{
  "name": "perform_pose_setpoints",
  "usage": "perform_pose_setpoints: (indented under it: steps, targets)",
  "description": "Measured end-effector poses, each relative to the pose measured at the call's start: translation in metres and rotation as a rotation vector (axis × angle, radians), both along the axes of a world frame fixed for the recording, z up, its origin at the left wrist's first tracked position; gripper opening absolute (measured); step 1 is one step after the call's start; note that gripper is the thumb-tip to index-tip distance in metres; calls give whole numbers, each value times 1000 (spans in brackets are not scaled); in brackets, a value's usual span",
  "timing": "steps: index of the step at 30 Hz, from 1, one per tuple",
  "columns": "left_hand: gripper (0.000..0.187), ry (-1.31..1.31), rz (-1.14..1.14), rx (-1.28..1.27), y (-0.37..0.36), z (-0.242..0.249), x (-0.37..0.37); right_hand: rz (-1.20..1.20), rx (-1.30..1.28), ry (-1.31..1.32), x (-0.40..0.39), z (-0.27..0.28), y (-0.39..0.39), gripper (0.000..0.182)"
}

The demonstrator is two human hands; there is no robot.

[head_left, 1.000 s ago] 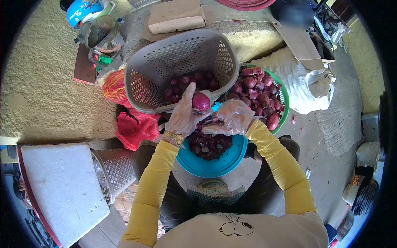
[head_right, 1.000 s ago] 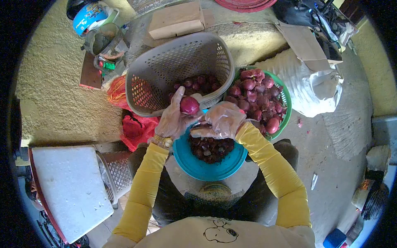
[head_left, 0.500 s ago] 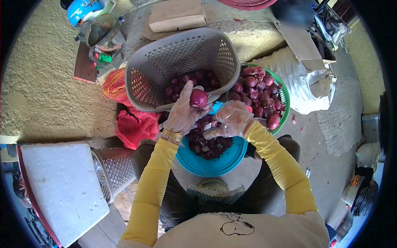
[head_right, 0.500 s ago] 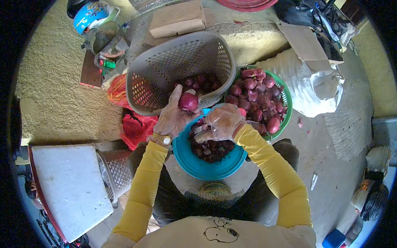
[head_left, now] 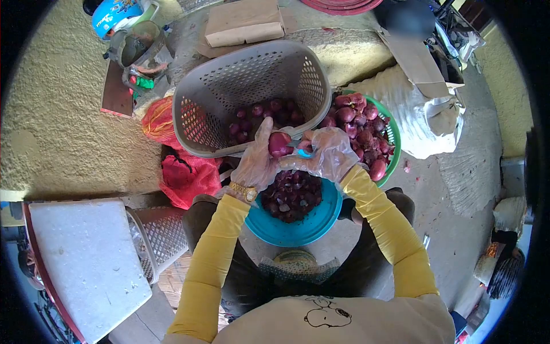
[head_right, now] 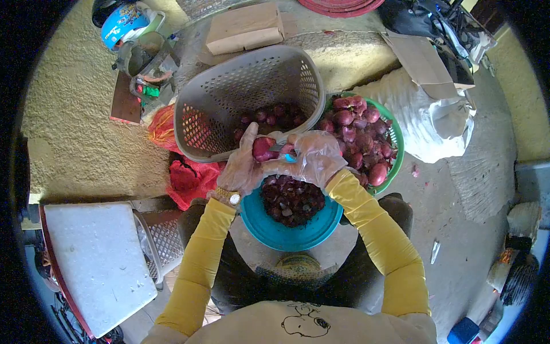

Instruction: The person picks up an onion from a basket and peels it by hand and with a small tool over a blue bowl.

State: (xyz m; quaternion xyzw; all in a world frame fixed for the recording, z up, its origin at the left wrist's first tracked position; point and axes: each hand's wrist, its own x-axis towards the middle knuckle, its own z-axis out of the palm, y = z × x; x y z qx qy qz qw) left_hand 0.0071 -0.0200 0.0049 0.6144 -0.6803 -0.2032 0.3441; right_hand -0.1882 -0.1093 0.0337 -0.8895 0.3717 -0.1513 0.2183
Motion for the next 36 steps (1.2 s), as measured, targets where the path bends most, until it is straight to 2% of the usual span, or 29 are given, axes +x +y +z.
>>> perform_pose_setpoints:
  steps: [2, 4, 6, 7, 12, 15, 17, 19, 21, 22, 24, 25, 27, 28, 30, 33, 34, 36]
  targets:
    - [89, -31, -18, -17, -2, -14, 5, 5, -19, 34, 0, 1, 0, 72]
    - [87, -62, -39, -33, -6, -37, 10, 33, 58, 106, 0, 7, -1, 62]
    - [84, 307, -76, 159, -10, -51, 12, 35, 49, 134, 0, 10, 0, 61]
    - [84, 306, -76, 158, -9, -57, 13, 38, 36, 161, 1, 10, -1, 60]
    - [61, 0, -13, -125, -3, -20, 1, 59, 4, 121, 0, 6, -1, 60]
    - [69, 36, -14, -32, -2, -12, -1, 61, 19, 167, 1, 9, -1, 61]
    - [71, 118, -21, 51, -9, -61, 10, 64, 32, 204, 2, 9, -1, 62]
    - [74, 202, -30, 133, -8, -63, 10, 59, 50, 204, 1, 8, 0, 62]
    - [50, -45, 22, -140, 0, -18, -2, 59, 34, 155, 0, 1, 0, 64]
    - [50, -45, 22, -140, -2, -28, 0, 61, 19, 106, 0, -2, 0, 65]
    - [51, 543, 62, 236, -11, -35, -1, 68, 0, 118, 1, -3, 0, 64]
    - [51, 543, 61, 236, -9, -39, -2, 75, -19, 129, 1, -3, 0, 63]
    - [50, 1110, 158, 360, -6, 3, -15, 79, 0, 129, 2, -3, 0, 64]
    - [50, 1110, 158, 361, -7, 3, -14, 85, 18, 128, 2, -3, 1, 65]
    - [51, 1385, 200, 530, -11, 0, -11, 88, 34, 138, 2, -3, 0, 65]
    - [54, 1515, 197, 530, -13, -12, -7, 99, 24, 141, 0, -9, 0, 66]
    - [54, 1515, 198, 530, -10, -16, -9, 108, 1, 133, 0, -12, 0, 66]
    - [59, 649, 103, 83, -1, -6, -17, 123, -22, 156, -1, -12, 0, 66]
